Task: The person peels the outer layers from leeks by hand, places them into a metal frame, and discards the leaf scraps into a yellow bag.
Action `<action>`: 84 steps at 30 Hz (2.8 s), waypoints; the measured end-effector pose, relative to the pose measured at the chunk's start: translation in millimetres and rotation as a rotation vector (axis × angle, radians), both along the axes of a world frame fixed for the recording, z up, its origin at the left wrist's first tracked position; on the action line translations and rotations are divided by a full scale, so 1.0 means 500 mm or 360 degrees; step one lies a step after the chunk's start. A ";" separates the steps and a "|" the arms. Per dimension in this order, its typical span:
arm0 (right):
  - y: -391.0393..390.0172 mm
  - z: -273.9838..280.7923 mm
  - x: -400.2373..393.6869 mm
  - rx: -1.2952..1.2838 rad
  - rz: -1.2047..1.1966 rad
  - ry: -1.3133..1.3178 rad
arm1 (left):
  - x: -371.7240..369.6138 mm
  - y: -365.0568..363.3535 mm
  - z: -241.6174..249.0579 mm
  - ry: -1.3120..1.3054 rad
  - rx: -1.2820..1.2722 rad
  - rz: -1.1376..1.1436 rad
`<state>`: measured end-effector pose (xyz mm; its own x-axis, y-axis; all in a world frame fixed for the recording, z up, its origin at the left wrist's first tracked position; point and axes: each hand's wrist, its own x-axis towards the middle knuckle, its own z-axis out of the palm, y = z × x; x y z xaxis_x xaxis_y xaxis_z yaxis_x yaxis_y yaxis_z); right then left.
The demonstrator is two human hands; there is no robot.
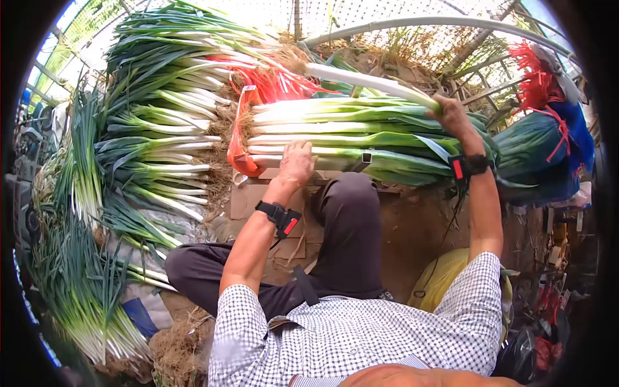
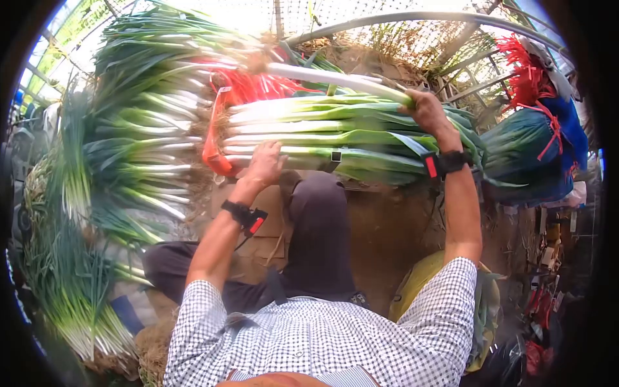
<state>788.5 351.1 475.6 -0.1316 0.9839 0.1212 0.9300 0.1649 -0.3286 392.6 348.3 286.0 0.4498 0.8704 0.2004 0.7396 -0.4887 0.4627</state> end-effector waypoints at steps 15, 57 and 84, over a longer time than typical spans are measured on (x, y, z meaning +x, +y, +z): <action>0.083 -0.010 -0.027 -0.0163 0.0190 0.0006 | 0.100 0.199 -0.134 0.0007 0.0069 0.0353; 0.271 -0.162 -0.151 -0.0364 0.0624 -0.0276 | 0.189 0.267 -0.110 -0.0026 0.0034 0.0200; 0.296 -0.321 -0.029 -0.0183 0.0580 -0.0331 | 0.177 0.242 -0.096 -0.0151 0.0190 0.0200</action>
